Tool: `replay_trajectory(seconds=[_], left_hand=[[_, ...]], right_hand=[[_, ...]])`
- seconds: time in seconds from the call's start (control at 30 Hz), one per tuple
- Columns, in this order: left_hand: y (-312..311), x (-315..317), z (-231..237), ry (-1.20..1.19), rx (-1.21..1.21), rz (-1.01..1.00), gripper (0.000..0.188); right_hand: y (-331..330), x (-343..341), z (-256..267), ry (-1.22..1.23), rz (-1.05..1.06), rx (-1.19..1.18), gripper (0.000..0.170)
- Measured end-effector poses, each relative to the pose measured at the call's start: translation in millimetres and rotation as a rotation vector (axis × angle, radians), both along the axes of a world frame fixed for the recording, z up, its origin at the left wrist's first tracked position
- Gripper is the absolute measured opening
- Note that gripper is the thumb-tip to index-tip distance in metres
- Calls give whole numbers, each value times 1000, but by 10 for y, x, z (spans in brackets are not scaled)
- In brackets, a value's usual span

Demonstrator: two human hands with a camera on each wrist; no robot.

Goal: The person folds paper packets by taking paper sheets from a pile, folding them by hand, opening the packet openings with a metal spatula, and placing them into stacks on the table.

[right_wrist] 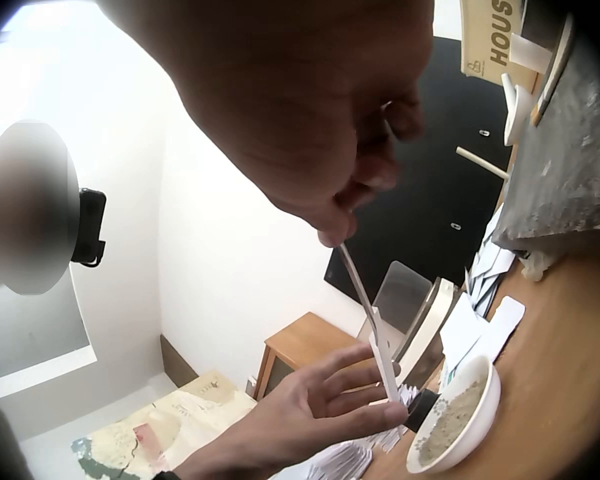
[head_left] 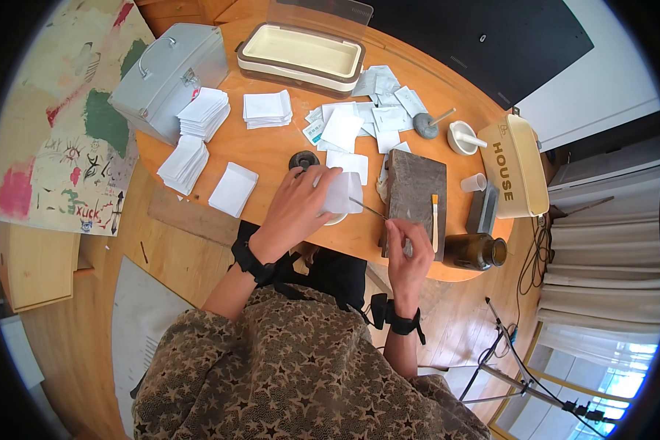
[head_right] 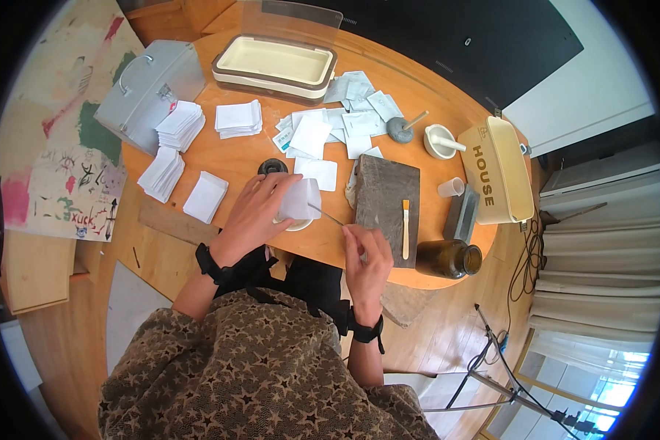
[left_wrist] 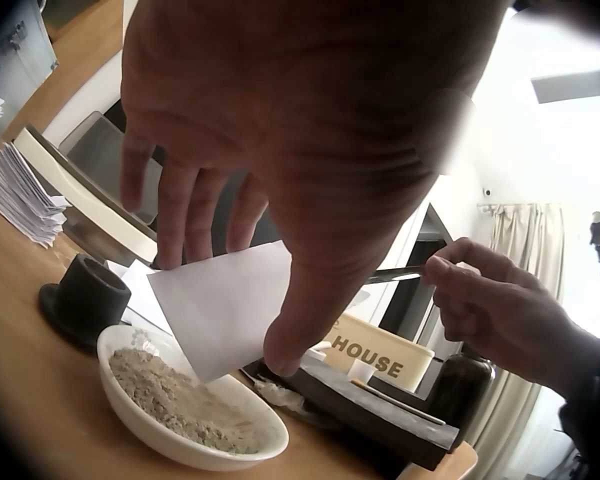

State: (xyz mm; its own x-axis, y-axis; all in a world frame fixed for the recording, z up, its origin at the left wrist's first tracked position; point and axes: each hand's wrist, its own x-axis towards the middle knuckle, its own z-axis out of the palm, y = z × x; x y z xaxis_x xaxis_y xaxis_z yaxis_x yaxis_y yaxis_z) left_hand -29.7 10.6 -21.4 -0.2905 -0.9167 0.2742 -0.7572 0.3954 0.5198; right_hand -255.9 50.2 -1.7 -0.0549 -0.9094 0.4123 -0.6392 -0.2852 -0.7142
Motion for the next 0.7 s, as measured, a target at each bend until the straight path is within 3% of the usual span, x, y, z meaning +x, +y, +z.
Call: replay_trajectory(seconds=[0.17,0.43,0.7], left_hand=[[-10,-13,-9,17,1,-1,77],[8,51,-32,15,30,50,79],[142,240,47,-22,36,200,80]], right_hand=[[-18,-39,-39,256,40,-118,8],[-34,-55,5,-6,-39,-58,5],[-16,-46,4,-115,-109,43,7]])
